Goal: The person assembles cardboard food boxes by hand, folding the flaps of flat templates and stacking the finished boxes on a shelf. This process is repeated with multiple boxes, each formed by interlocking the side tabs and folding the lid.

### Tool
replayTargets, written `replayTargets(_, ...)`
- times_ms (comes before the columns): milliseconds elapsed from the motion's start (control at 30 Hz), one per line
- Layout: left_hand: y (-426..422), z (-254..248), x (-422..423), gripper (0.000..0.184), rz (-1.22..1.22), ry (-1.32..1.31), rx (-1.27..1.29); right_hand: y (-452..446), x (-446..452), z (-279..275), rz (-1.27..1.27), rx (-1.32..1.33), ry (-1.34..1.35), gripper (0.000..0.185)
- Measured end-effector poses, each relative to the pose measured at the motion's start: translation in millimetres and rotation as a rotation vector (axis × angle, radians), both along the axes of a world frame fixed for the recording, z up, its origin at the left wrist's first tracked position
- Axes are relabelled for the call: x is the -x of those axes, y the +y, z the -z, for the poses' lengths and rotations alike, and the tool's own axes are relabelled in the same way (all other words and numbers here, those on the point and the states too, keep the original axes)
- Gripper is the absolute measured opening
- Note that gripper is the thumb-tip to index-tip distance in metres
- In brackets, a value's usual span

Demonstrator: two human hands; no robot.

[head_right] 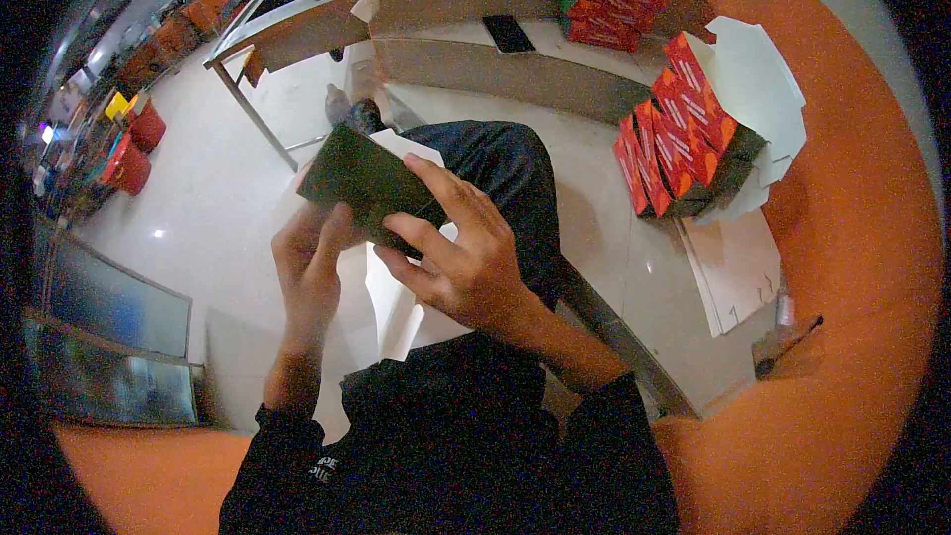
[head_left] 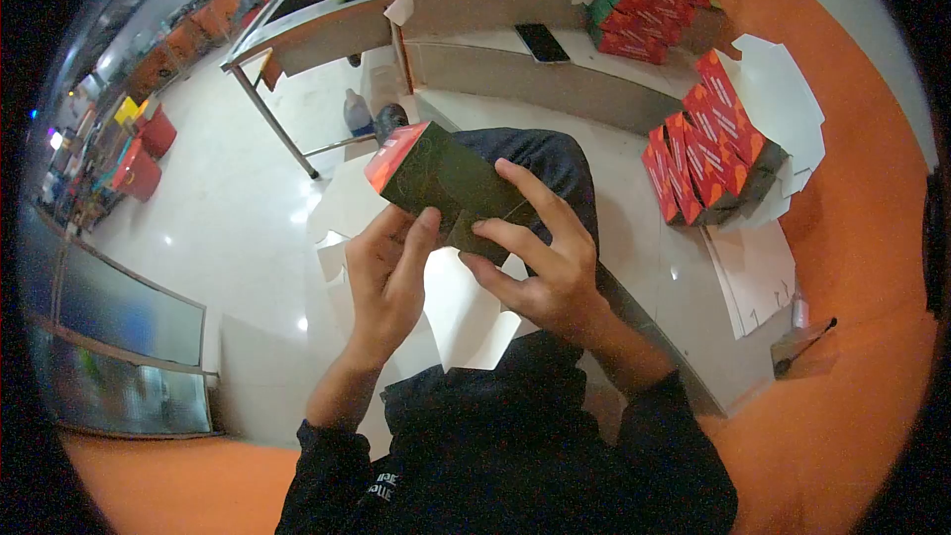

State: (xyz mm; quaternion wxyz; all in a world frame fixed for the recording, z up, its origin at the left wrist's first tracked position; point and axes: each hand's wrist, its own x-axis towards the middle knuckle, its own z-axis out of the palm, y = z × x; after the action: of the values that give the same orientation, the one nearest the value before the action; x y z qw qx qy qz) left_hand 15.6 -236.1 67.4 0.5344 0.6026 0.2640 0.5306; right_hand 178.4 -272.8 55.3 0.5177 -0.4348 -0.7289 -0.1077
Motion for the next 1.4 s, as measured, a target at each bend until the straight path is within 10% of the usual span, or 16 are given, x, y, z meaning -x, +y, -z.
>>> replayTargets(1200,13.6,-11.8,0.7,0.009,-0.218,0.217,-0.234,7.9,-8.7,-8.9,-0.002,0.055,0.179,0.038)
replayTargets(1300,21.8,-20.9,24.5,0.047,-0.592,0.515,-0.714,-0.1,-32.5,-38.0,-0.174,0.178,0.196,0.046)
replayTargets(1400,42.9,-36.5,38.2,0.098,-0.235,0.576,-0.755,0.5,-52.4,-51.9,-0.421,0.365,0.146,0.053)
